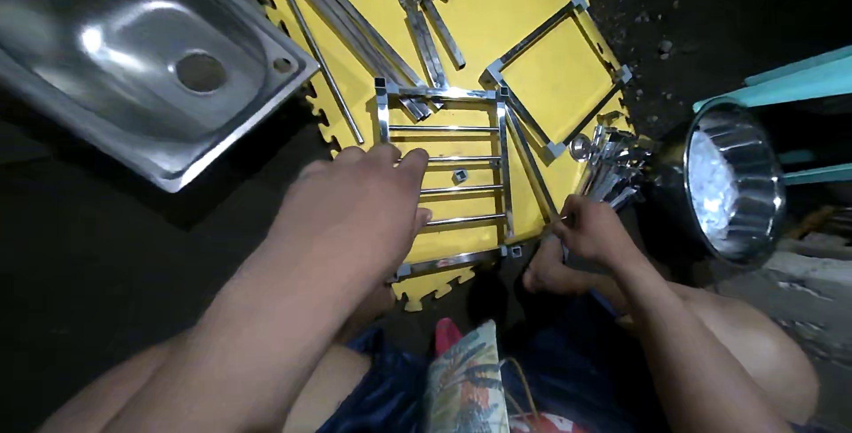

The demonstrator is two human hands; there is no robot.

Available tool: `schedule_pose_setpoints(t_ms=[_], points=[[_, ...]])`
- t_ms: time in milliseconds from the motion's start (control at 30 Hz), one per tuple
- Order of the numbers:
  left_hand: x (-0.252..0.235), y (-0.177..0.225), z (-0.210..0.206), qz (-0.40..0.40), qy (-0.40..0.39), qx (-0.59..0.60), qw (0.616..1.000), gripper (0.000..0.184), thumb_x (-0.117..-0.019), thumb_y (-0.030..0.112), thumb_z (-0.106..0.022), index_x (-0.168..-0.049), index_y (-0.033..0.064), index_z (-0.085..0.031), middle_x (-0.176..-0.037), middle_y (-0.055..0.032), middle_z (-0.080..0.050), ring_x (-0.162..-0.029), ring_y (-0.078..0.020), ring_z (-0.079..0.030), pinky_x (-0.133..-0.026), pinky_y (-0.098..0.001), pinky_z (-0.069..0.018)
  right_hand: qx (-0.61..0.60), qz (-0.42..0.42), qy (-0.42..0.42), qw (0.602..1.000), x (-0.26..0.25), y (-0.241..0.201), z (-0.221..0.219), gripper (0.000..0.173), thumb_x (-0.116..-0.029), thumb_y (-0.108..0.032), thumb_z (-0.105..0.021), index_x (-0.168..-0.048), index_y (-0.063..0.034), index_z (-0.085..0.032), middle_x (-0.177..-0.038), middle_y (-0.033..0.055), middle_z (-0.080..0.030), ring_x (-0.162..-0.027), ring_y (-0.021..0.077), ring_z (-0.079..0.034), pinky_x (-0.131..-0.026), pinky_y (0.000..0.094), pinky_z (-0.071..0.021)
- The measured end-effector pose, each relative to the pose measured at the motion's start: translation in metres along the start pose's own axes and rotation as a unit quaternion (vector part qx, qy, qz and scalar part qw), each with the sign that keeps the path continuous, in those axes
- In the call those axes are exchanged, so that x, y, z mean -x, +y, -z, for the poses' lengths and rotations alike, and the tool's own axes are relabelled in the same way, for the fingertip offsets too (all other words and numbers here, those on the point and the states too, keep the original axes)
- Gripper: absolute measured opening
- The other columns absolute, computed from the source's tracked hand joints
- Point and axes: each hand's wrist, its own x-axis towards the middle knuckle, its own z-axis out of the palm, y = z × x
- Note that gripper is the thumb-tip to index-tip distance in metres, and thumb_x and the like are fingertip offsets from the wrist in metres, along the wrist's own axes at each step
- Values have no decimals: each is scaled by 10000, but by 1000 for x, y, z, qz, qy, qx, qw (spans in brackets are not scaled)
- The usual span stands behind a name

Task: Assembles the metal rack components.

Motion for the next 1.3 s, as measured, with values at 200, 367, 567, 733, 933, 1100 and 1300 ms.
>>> schedule_pose_setpoints(t_ms=[200, 367, 567, 733, 933, 1100, 1300], points=[[19, -24, -41, 7, -43, -26, 999, 648, -864, 518, -771, -1395, 181, -615, -1277, -148, -653, -1133, -426, -638, -808, -633, -550, 27, -18, -11, 999, 23, 17, -16, 303, -982, -345, -615, -1091, -67, -664, -884, 124, -704, -855, 312, -703, -790, 557, -563], [32, -39, -62, -21, -21, -32, 999, 665, -870, 512, -750, -1425, 182, -590, -1292, -159, -651, -1154, -445, -637, -790, -666, -556, 22, 1, 8, 1000, 26, 31, -38, 281, -1005, -319, -582, -1086, -57, -647, -886, 128, -696, -866, 310, -701, -801, 544, -566], [30, -23, -47, -21, -8, -37, 999, 687, -858, 518, -775, -1425, 181, -586, -1280, -153, -652, -1119, -430, -650, -791, -650, -556, 11, -8, 17, 1000, 30, 38, -48, 274, -994, -311, -597, -1116, -73, -655, -927, 130, -708, -899, 312, -707, -813, 551, -569], [25, -7, -38, -12, -46, -43, 998, 664, -893, 514, -744, -1446, 193, -565, -1311, -133, -648, -1168, -412, -639, -842, -638, -558, -14, -11, 40, 999, 34, 42, -58, 311, -1004, -329, -577, -1123, -56, -663, -932, 143, -712, -915, 318, -711, -828, 541, -570], [26, 6, -39, -20, -58, -53, 997, 663, -903, 538, -725, -1453, 207, -557, -1312, -130, -637, -1183, -403, -624, -849, -632, -551, -15, 53, 78, 995, 43, 39, -78, 342, -1026, -355, -562, -1077, -33, -661, -927, 147, -702, -917, 322, -706, -836, 528, -570], [32, 13, -38, -33, -38, -46, 998, 656, -896, 514, -745, -1442, 197, -566, -1275, -139, -652, -1156, -413, -632, -829, -637, -549, -15, 41, 108, 993, 52, 38, -95, 355, -1034, -369, -535, -1064, -40, -664, -915, 133, -706, -907, 304, -711, -829, 503, -575], [39, 14, -33, -27, -44, -52, 997, 659, -902, 531, -730, -1453, 208, -564, -1300, -119, -644, -1163, -388, -629, -851, -608, -547, -57, 40, 199, 977, 63, 51, -115, 353, -1009, -333, -573, -1100, -15, -695, -978, 145, -728, -922, 294, -720, -841, 465, -590]])
